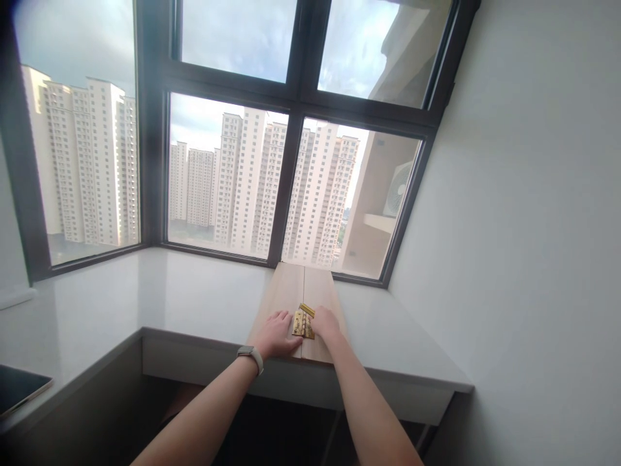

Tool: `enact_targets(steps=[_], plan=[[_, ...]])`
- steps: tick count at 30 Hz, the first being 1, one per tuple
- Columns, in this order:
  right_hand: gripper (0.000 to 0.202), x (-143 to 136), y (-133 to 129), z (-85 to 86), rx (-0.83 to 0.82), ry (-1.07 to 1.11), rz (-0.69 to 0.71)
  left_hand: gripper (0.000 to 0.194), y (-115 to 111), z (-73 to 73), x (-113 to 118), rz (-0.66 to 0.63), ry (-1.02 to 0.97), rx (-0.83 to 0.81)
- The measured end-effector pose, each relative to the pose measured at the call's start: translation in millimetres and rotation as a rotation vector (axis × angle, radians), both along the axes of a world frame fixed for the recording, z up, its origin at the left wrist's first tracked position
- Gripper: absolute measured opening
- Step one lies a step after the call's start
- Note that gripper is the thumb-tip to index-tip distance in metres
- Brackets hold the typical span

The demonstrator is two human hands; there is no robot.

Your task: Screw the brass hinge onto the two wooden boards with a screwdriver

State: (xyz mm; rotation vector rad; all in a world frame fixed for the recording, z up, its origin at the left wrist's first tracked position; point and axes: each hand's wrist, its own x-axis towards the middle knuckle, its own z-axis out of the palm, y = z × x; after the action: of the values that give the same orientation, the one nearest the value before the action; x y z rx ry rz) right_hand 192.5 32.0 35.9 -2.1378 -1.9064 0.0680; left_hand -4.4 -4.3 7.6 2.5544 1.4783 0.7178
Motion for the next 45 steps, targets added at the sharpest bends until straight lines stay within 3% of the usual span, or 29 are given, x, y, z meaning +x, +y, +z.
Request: enact_targets(steps=[6, 13, 26, 32, 38, 41, 45], plan=[[0.028, 3.2, -0.6, 8.4, 0.041, 0.005, 0.063, 0.068, 0.3, -0.3, -0.1, -0.001, 0.0, -0.006], [0.027, 5.4, 10.7, 13.9, 0.115, 0.051, -0.019, 0.068, -2.3, 3.6, -1.0, -0.002, -0.002, -0.029], [0.031, -3.8, 30.0, 2.3, 0.18, 0.198, -0.084, 0.075, 3.8, -2.0, -1.9, -0.003, -0.023, -0.025], [0.046, 1.9, 35.0, 31.0, 0.329, 0.318, -0.031, 0.073, 4.0, -1.6, -2.7, -0.005, -0.019, -0.037], [0.045, -3.3, 27.4, 64.8, 0.468, 0.442, 0.105, 0.076, 3.6, -2.4, -3.3, -0.015, -0.033, -0.027], [0.044, -9.5, 14.5, 70.4, 0.534, 0.585, 0.197, 0.076, 3.9, -3.2, -3.7, -0.02, -0.029, -0.023], [0.042, -20.9, -4.2, 63.4, 0.565, 0.636, 0.239, 0.076, 4.2, -4.0, -3.8, -0.024, -0.03, -0.018]])
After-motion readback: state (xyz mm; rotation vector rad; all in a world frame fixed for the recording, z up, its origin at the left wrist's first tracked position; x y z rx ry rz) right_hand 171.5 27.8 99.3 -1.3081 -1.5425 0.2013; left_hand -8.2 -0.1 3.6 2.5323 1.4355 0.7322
